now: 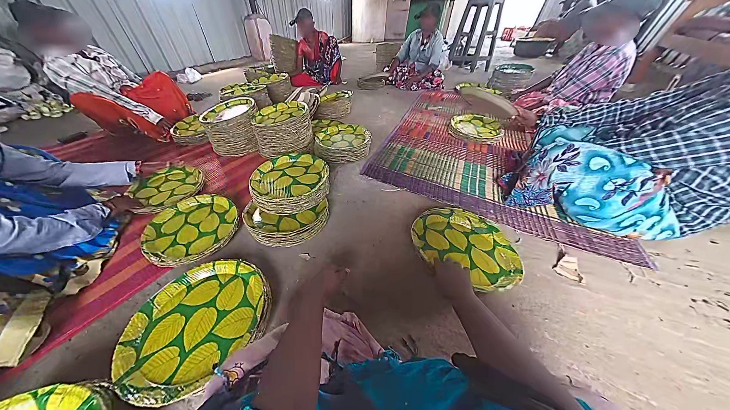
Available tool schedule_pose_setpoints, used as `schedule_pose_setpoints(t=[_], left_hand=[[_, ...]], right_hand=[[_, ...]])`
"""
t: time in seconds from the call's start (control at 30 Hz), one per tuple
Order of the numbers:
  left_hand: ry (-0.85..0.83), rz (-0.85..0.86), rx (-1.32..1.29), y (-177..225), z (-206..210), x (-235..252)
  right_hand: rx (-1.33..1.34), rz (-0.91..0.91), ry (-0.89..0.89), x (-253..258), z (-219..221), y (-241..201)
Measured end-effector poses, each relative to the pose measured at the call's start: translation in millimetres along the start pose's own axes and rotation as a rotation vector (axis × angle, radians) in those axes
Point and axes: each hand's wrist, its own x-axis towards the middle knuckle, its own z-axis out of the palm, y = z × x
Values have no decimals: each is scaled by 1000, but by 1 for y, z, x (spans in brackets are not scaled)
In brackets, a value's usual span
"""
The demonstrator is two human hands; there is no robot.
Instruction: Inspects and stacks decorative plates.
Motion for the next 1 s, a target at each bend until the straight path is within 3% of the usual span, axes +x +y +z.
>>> schedule_pose_setpoints(t=[0.1, 0.17, 0.23, 0.27, 0.33, 0.37, 0.47, 0.53, 0.67, 0.73, 0.83, 0.87, 0.93, 1.0], left_hand=[[97, 32, -390, 2, 11, 2], [154, 0, -610, 5, 16, -3], [282, -38, -697, 5, 17, -6], [373, -62, -710, 1, 17, -7], [509, -194, -595, -9, 16, -8], [528, -262, -539, -12, 13, -12], [546, -253, -526, -11, 6, -24], [555, -203, -617, -8, 5, -26], [558, -113, -737, -3, 7, -23], [581, -60, -825, -3, 10, -23], [591, -19, -882, -2, 11, -24], [590, -44, -841, -1, 11, -26], [592, -128, -716, -2, 9, -29], [585, -145, -698, -2, 7, -34]], right_hand=[[90, -199, -16, -12, -1, -22], [187, -481, -140, -13, 7, -28], [288, -716, -316, -10, 4, -30], [332, -749, -316, -10, 2, -28], [368, -651, -106, -3, 9, -13], [279, -511, -29, 3, 12, -3], [75, -54, -68, 12, 21, 21], [23, 46, -64, 10, 25, 24], [71, -90, 33, -6, 10, -8], [109, -320, -77, -15, 6, -30], [260, -813, -290, -13, 14, -45], [291, -867, -285, -9, 18, -44], [305, -729, -98, 2, 25, -29], [182, -388, 20, 1, 18, -11]])
